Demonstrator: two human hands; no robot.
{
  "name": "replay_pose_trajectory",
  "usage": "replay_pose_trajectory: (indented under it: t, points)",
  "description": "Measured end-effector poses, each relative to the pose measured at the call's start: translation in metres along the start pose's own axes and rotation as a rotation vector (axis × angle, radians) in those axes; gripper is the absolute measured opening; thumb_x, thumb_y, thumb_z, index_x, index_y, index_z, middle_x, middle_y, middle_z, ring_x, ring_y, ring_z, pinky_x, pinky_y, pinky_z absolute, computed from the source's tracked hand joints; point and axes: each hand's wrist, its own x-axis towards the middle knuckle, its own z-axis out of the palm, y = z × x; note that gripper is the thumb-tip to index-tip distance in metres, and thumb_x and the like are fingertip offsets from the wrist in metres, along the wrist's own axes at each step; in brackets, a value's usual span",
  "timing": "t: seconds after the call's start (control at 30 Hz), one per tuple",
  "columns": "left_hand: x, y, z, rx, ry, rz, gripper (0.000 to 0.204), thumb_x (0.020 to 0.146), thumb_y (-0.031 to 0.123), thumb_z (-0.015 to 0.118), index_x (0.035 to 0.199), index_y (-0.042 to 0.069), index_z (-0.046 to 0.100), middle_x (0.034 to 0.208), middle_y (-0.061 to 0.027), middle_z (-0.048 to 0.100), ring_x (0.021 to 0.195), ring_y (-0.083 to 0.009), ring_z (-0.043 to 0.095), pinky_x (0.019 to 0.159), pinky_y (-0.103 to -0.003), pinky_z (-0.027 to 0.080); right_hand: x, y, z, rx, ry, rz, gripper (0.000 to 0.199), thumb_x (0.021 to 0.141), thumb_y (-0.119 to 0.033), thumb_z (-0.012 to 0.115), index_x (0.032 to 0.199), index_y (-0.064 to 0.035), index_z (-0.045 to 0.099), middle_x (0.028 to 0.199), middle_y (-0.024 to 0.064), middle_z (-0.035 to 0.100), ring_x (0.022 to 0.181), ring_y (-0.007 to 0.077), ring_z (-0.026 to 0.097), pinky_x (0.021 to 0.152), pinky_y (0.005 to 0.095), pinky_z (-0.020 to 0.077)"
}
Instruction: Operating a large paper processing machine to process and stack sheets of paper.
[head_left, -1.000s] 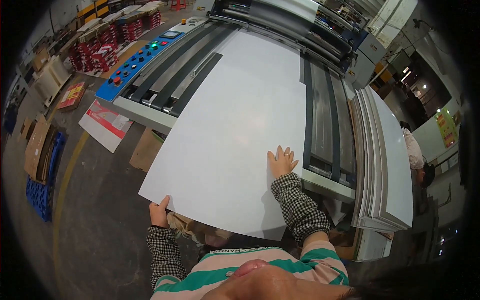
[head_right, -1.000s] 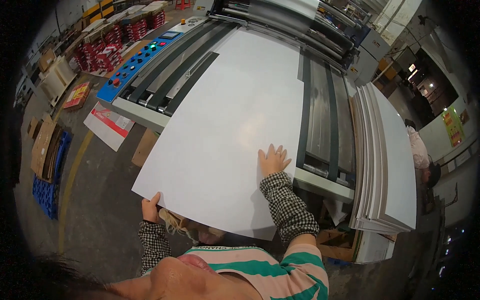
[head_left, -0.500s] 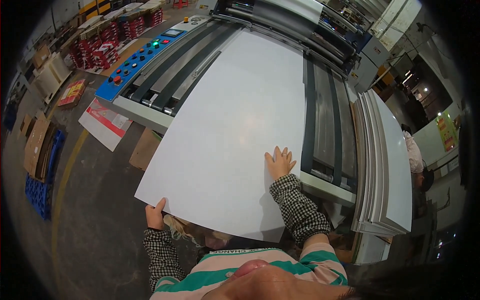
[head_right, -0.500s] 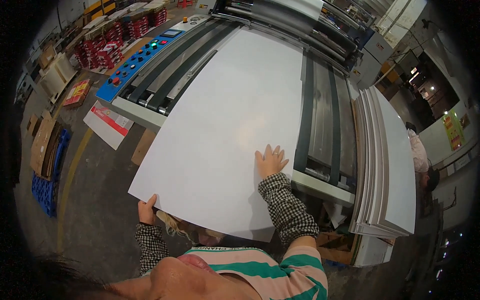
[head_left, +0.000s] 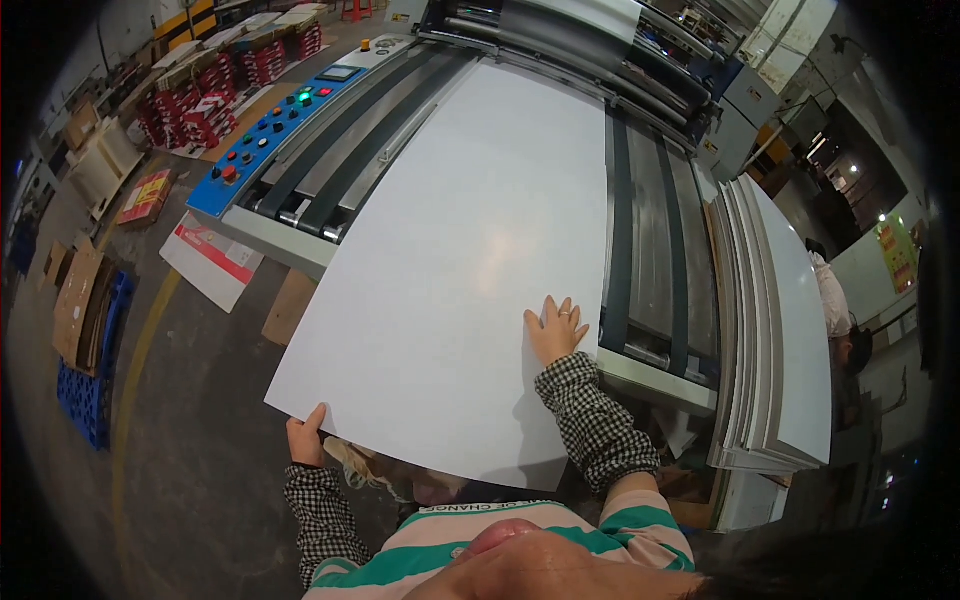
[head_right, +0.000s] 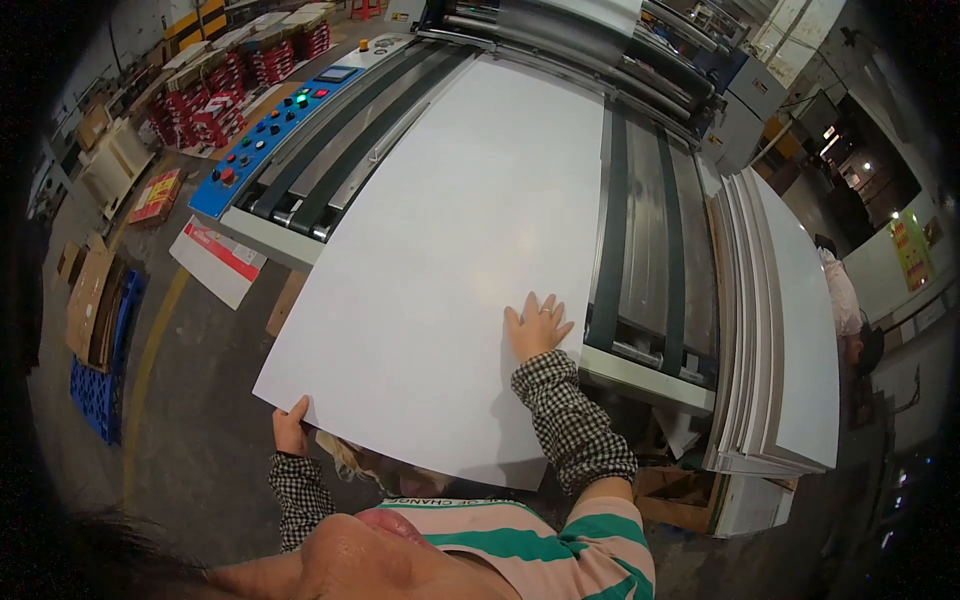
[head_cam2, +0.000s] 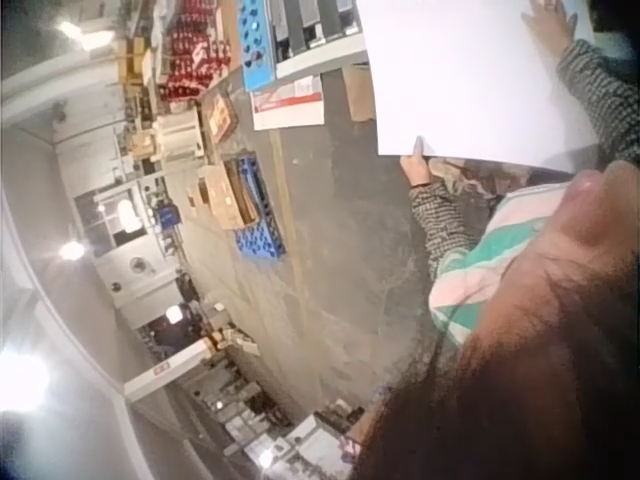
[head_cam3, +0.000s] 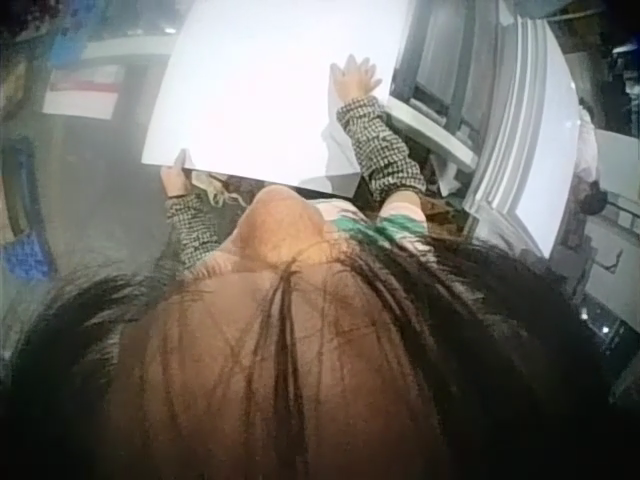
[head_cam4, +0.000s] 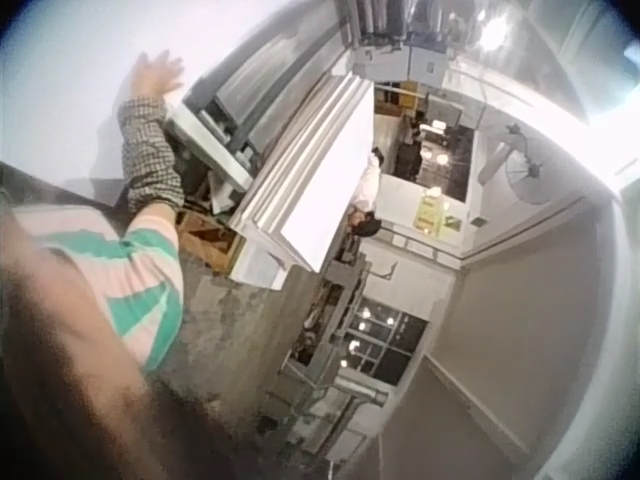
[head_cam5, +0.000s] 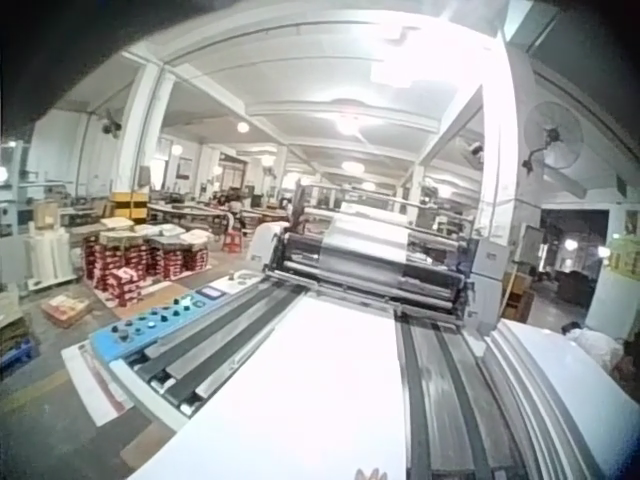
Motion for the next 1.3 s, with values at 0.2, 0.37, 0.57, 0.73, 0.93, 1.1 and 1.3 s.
replay_pose_trajectory:
  t: [0.2, 0.37, 0.57, 0.73, 0.93, 1.1, 1.3]
  points:
    - [0.012, -0.004, -0.004, 0.017, -0.035, -0.018, 0.029, 0.074, 0.008, 0.057, 0.098, -0.006, 0.049, 0.09, -0.0108, 0.056, 0.077, -0.0205, 0.057, 0.067, -0.032, 0.046, 0.005, -0.003, 0.0, 0.029, 0.023, 0.007, 0.06, 0.077, -0.043, 0.045, 0.124, -0.0073, 0.034, 0.132, 0.0236, 0.018, 0.124, 0.0375, 0.009, 0.096, 0.0548, 0.0021]
    - [0.009, 0.0, 0.004, 0.004, 0.002, -0.035, 0.026, 0.075, 0.007, 0.055, 0.097, -0.005, 0.05, 0.087, -0.0092, 0.056, 0.073, -0.0192, 0.056, 0.064, -0.032, 0.046, 0.009, -0.002, 0.001, 0.034, 0.022, 0.01, 0.059, 0.078, -0.042, 0.045, 0.124, -0.0067, 0.034, 0.132, 0.0236, 0.018, 0.124, 0.0374, 0.009, 0.096, 0.055, 0.0019]
    - [0.013, 0.006, 0.015, 0.051, 0.017, -0.034, 0.028, 0.074, 0.006, 0.056, 0.098, -0.006, 0.049, 0.089, -0.0103, 0.056, 0.077, -0.0204, 0.057, 0.066, -0.033, 0.046, 0.014, 0.0, 0.003, 0.033, 0.051, -0.01, 0.057, 0.078, -0.04, 0.044, 0.124, -0.0058, 0.034, 0.131, 0.0245, 0.02, 0.123, 0.0389, 0.01, 0.095, 0.057, 0.0035]
    - [0.025, 0.004, 0.016, 0.066, -0.01, -0.012, 0.028, 0.074, 0.006, 0.056, 0.098, -0.006, 0.05, 0.089, -0.0107, 0.056, 0.077, -0.0205, 0.057, 0.067, -0.033, 0.046, 0.021, 0.001, -0.001, 0.04, 0.072, -0.02, 0.058, 0.078, -0.039, 0.044, 0.124, -0.0055, 0.034, 0.132, 0.0247, 0.019, 0.124, 0.0388, 0.01, 0.096, 0.0563, 0.0024]
    - [0.029, 0.006, 0.022, 0.009, 0.01, -0.069, 0.027, 0.073, 0.006, 0.057, 0.097, -0.006, 0.05, 0.089, -0.0105, 0.057, 0.079, -0.0197, 0.056, 0.069, -0.032, 0.046, 0.029, 0.002, -0.001, 0.055, 0.021, -0.015, 0.059, 0.078, -0.039, 0.045, 0.126, -0.0061, 0.032, 0.132, 0.0243, 0.017, 0.124, 0.0388, 0.008, 0.097, 0.0546, 0.0016]
    - [0.037, 0.0, 0.018, -0.098, -0.044, -0.005, 0.024, 0.073, 0.005, 0.056, 0.094, -0.006, 0.053, 0.091, -0.0097, 0.057, 0.08, -0.0174, 0.055, 0.072, -0.029, 0.043, 0.032, 0.0, 0.002, 0.047, 0.033, -0.054, 0.061, 0.078, -0.041, 0.046, 0.126, -0.007, 0.031, 0.133, 0.0233, 0.017, 0.124, 0.0374, 0.007, 0.097, 0.0535, 0.0016]
    - [0.039, 0.003, 0.021, -0.046, -0.099, -0.037, 0.023, 0.074, 0.007, 0.054, 0.094, -0.004, 0.053, 0.088, -0.0078, 0.057, 0.079, -0.0147, 0.054, 0.07, -0.027, 0.042, 0.041, 0.005, 0.004, 0.004, 0.03, -0.033, 0.06, 0.078, -0.041, 0.047, 0.126, -0.0082, 0.032, 0.133, 0.0218, 0.018, 0.125, 0.0355, 0.009, 0.098, 0.0526, 0.0031]
